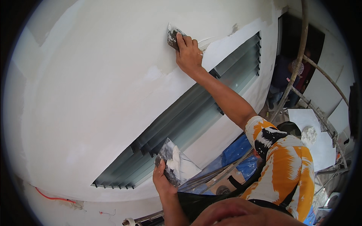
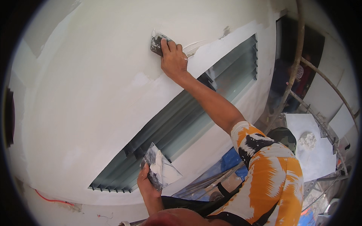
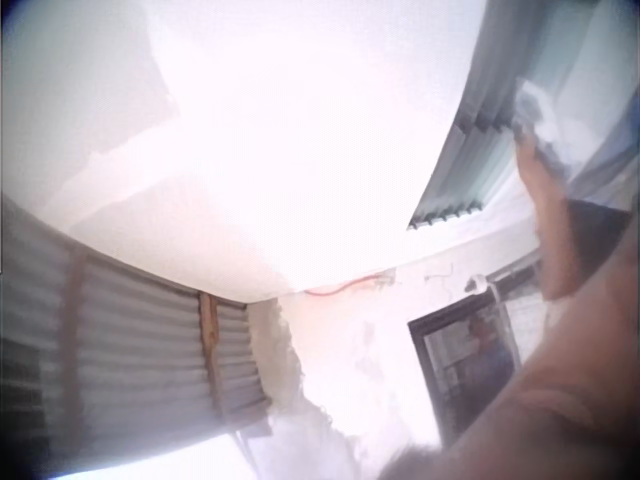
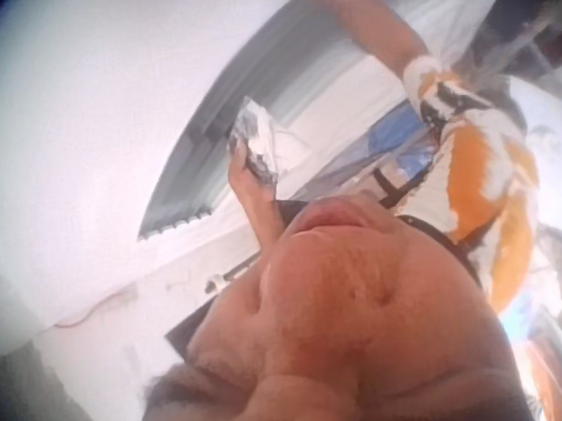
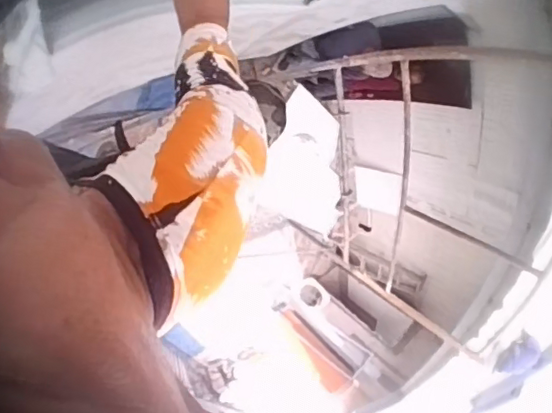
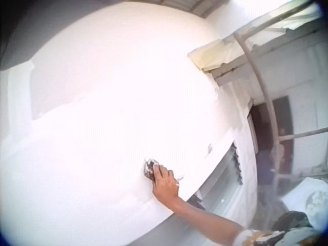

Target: The person scoops white plaster from a board onto a trowel and applies it to a ceiling area above a window using a putty knife. The person repeatedly smooths the plaster on the ceiling surface.

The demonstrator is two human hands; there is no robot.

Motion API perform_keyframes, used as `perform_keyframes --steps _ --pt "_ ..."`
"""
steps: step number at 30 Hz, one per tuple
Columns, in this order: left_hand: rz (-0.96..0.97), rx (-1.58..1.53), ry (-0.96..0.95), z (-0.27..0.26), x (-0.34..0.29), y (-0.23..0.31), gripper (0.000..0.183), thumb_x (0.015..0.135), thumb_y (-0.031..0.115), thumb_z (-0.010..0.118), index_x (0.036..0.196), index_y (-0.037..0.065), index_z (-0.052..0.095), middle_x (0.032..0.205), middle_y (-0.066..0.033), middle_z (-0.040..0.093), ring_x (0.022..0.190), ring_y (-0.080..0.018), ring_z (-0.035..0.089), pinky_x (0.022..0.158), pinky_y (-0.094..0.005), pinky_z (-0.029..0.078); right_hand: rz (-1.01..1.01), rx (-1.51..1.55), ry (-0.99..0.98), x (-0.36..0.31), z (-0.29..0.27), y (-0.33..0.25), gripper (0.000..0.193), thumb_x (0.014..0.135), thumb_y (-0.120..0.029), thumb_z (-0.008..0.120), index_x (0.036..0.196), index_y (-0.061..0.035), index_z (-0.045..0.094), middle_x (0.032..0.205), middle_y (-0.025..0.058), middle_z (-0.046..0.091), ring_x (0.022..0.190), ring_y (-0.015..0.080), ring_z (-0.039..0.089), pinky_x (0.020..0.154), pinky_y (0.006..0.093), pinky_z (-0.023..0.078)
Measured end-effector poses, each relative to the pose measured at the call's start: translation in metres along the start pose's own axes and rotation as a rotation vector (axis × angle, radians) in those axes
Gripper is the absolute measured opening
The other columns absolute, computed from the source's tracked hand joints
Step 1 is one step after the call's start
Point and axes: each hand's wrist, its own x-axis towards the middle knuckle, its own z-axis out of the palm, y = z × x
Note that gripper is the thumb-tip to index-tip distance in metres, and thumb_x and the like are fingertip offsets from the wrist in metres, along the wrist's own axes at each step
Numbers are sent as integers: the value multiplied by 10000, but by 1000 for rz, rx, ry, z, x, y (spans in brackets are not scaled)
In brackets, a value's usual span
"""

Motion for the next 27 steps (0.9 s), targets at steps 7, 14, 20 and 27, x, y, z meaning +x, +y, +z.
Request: perform_keyframes --steps 7,14,20,27 --pt "18 -15 32 4 0 -3 369 949 112 566 1279 -51 552 1200 -162 652 1075 -283 662 951 -411 533 -123 195 -52 -86 -17 -109 659 740 -22 674 1382 -85 538 1165 120 552 999 300 515 842 449 371" --pt "43 15 64 7 -3 -4 396 954 136 540 1307 -42 541 1229 -156 643 1100 -290 654 976 -421 519 295 132 132 -12 -37 86 346 1012 -193 542 1348 -164 616 1173 74 635 1031 303 559 937 419 449" --pt "5 -9 51 1 0 -1 373 947 114 568 1284 -46 549 1208 -170 651 1095 -297 657 978 -428 527 924 120 -140 83 -44 235 400 1005 -328 502 1365 -185 602 1306 108 603 1194 330 566 957 494 489" --pt "3 -5 -12 -1 0 -2 363 980 144 545 1293 -39 560 1216 -147 664 1080 -278 669 976 -410 529 255 67 2 27 2 64 479 892 -165 641 1368 -183 588 1249 60 574 1125 317 533 909 480 496"
